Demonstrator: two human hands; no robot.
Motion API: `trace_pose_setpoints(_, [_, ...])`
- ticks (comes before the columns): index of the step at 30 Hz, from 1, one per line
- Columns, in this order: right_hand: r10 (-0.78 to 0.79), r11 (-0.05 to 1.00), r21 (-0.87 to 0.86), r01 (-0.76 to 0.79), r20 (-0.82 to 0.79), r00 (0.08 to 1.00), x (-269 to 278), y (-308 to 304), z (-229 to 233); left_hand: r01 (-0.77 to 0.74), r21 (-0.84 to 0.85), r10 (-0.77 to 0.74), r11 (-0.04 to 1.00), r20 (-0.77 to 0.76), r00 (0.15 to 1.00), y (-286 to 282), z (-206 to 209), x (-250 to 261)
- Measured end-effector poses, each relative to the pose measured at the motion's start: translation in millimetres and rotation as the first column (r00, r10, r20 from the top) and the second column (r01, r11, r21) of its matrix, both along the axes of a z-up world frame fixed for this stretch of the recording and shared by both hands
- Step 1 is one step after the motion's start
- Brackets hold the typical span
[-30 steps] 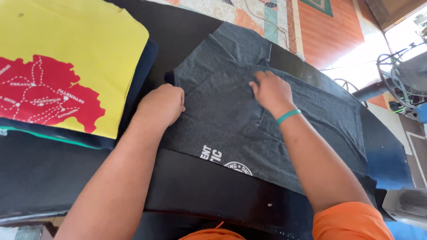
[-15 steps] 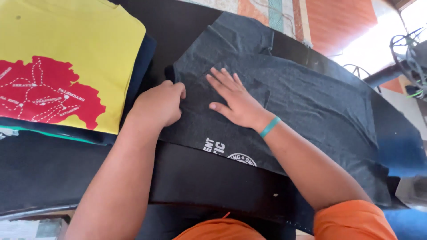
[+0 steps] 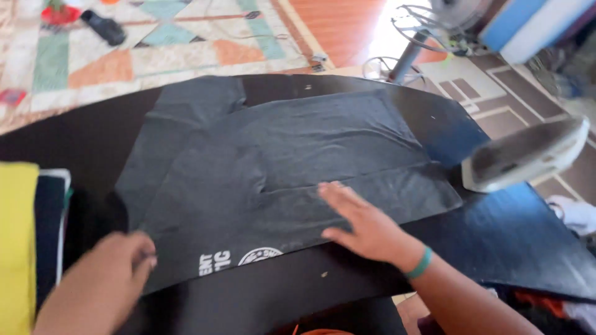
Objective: The person irons a dark gray t-shirt on a black ironing board. They smooth the fabric with their hands, then use a white electric iron to press the shirt, moving it across the body and sleeves. The person adjusts the shirt's position multiple times to ensure even ironing.
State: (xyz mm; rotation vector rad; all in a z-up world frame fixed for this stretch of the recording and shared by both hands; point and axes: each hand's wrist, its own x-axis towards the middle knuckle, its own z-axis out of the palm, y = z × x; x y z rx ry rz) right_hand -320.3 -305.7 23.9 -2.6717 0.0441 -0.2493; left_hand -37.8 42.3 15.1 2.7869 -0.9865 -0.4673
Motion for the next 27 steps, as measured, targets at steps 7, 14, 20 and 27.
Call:
trace_pose_setpoints(7, [-0.66,0.735,-0.271,0.621,-0.08,0.747,-99.7,-110.4,-59.1,0.274,-0.148,-0.119,0.95,0.64,0.759,18.5,-153.2,-33.8])
trace_pose_setpoints(14, [-0.691,0.713,-0.129,0.689,-0.294,0.66,-110.8,-121.1,-39.5,0.269,-0.135,-0.077,0.954,0.756,0.65,41.4,-181.8,-29.6])
trace_pose_setpoints(20, [-0.69,0.724,-0.225,0.652,-0.256,0.677,-116.4,-134.9,-53.8,0.198,-0.018,-0.155,0.98,0.557,0.816,46.3,-140.7,-34.2])
trace_pose_setpoints(27, [-0.5,0.865,-0.146,0.481,-0.165,0.85,-93.2,-114.9,-38.0,0.496,-0.14,-0.411,0.857,0.395,0.822,-45.6,-26.0,-65.2])
